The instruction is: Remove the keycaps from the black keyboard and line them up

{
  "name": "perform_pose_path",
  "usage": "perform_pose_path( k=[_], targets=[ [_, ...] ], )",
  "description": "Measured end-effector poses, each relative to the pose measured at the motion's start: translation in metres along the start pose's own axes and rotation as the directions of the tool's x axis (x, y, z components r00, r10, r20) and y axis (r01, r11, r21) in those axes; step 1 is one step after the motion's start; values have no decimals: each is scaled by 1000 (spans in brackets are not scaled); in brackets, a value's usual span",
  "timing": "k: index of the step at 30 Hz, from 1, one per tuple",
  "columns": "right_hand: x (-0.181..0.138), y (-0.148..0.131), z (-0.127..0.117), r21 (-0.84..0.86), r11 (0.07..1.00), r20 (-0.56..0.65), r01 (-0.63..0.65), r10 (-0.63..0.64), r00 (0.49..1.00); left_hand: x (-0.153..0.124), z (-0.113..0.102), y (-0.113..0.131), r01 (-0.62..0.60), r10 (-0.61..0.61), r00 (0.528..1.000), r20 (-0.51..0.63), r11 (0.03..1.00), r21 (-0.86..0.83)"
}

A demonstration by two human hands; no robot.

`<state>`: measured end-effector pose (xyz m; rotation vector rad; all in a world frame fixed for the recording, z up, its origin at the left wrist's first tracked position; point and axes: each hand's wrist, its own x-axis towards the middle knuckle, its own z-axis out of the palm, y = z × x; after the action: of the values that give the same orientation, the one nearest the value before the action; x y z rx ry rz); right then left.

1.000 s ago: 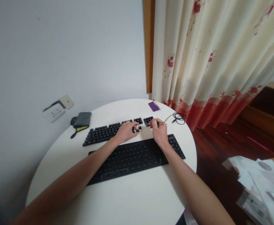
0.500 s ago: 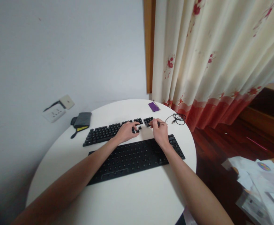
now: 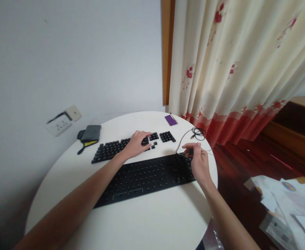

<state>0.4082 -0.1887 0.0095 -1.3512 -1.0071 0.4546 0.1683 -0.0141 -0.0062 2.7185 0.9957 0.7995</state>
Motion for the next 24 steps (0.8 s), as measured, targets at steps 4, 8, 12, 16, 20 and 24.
perform_pose_path(
  k=[4, 8, 12, 16, 20, 24],
  targets=[
    [-13, 11, -15, 26, 999, -14, -42, 42, 999, -6, -1, -1, -65, 42, 981, 191, 991, 114],
    [-18, 16, -19, 40, 998, -1, -50, 51, 999, -8, -4, -7, -72, 36, 973, 226, 985, 154],
    [-19, 15, -18, 60, 997, 10, -54, 53, 999, -8, -5, -14, -64, 25, 972, 233, 985, 159],
    [-20, 14, -18, 73, 996, 16, -55, 54, 998, -8, -5, -18, -63, 23, 973, 232, 984, 166],
    [-21, 16, -19, 55, 996, 15, -73, 72, 997, -8, -5, -19, -60, 21, 974, 224, 984, 169],
    [-21, 16, -19, 57, 995, 13, -79, 79, 997, -7, -5, -19, -51, 12, 974, 226, 985, 166]
  ],
)
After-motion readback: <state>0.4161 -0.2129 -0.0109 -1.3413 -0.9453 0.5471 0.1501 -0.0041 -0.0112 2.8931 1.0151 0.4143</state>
